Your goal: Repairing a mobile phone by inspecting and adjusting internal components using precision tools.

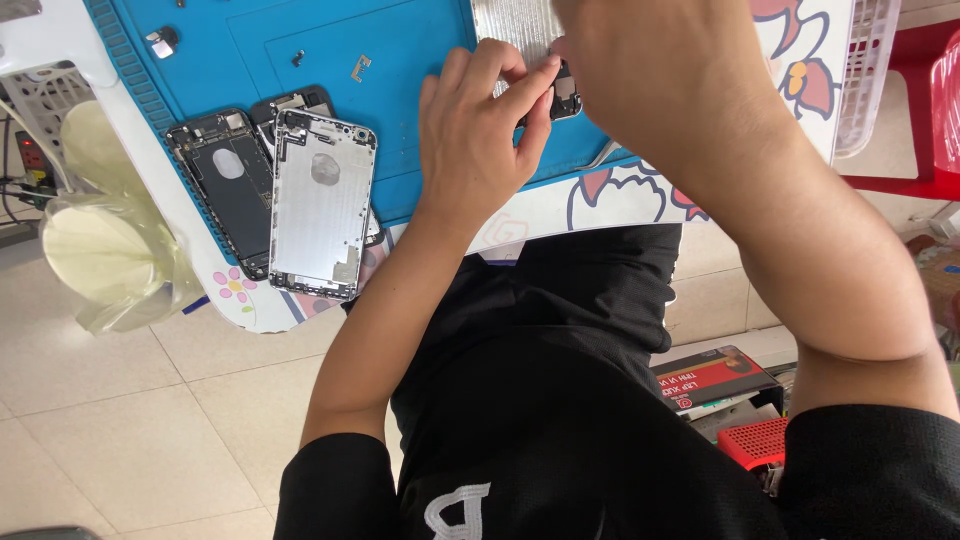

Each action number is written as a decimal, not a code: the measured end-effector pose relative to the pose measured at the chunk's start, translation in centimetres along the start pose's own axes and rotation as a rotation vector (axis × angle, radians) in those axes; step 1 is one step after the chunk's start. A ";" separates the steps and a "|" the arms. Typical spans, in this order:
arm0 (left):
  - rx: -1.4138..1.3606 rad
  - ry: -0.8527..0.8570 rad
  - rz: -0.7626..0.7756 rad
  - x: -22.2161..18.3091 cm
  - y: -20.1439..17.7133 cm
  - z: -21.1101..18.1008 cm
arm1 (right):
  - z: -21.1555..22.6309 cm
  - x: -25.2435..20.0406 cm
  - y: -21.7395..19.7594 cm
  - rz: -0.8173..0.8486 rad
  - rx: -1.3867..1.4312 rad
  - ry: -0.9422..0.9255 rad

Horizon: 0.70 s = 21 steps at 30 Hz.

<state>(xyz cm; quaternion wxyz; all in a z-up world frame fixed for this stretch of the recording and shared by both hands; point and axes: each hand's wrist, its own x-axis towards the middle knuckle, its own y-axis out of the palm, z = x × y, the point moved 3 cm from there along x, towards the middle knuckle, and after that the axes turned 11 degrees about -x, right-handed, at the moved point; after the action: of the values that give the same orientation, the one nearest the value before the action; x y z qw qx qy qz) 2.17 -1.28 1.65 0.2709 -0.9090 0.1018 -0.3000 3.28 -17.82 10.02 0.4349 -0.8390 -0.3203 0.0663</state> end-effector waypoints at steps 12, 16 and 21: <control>-0.027 -0.020 0.027 0.3 -0.4 -0.1 | -0.2 -4.7 6.1 -0.106 0.641 0.450; -0.034 -0.057 0.051 0.4 -0.4 -0.3 | -0.3 -2.3 1.9 -0.242 0.791 0.289; -0.034 -0.066 0.061 0.5 -0.5 -0.5 | -1.6 -5.3 1.9 -0.214 0.826 0.341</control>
<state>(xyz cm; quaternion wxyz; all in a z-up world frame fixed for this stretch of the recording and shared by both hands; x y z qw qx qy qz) 2.34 -1.26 2.49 0.2676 -0.9194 0.1254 -0.2595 0.66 -22.85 8.62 0.7838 -0.5564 -0.2757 0.0040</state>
